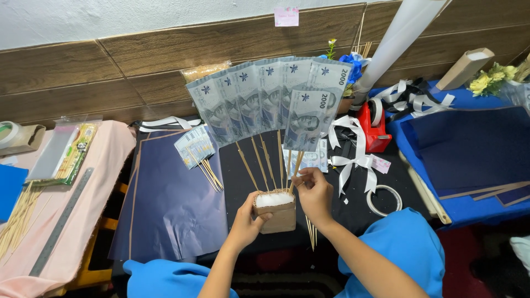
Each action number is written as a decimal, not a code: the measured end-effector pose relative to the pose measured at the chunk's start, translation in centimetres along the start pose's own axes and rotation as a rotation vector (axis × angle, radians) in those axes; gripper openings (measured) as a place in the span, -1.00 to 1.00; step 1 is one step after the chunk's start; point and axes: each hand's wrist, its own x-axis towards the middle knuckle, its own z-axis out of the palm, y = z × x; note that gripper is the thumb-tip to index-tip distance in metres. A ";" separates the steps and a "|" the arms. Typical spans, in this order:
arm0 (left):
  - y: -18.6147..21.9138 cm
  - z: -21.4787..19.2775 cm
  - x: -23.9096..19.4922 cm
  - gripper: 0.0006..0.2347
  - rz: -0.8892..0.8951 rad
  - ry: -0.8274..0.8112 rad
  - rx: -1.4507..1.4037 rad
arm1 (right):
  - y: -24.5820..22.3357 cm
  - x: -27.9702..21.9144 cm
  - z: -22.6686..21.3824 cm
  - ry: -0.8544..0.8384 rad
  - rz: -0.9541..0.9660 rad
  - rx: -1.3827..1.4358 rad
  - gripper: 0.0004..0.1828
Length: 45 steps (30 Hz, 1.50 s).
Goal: Arranging banknotes attached to sticks into a foam block to create a money bouquet.
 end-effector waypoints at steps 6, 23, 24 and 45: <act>0.6 0.0 -0.1 -0.53 -0.027 -0.002 0.005 | -0.4 -0.2 -0.4 -0.014 -0.079 -0.061 -0.71; -2.2 0.2 0.6 -0.53 -0.019 0.030 -0.106 | 3.6 4.3 -5.2 -0.634 0.287 -0.200 -0.53; -2.5 0.1 0.7 -0.52 -0.034 0.029 -0.113 | 2.8 4.0 -5.5 -0.807 0.266 -0.106 -0.26; -7.4 11.6 5.1 -0.60 -0.195 -0.108 0.507 | 7.1 7.8 -11.5 -0.367 0.311 -0.149 -0.24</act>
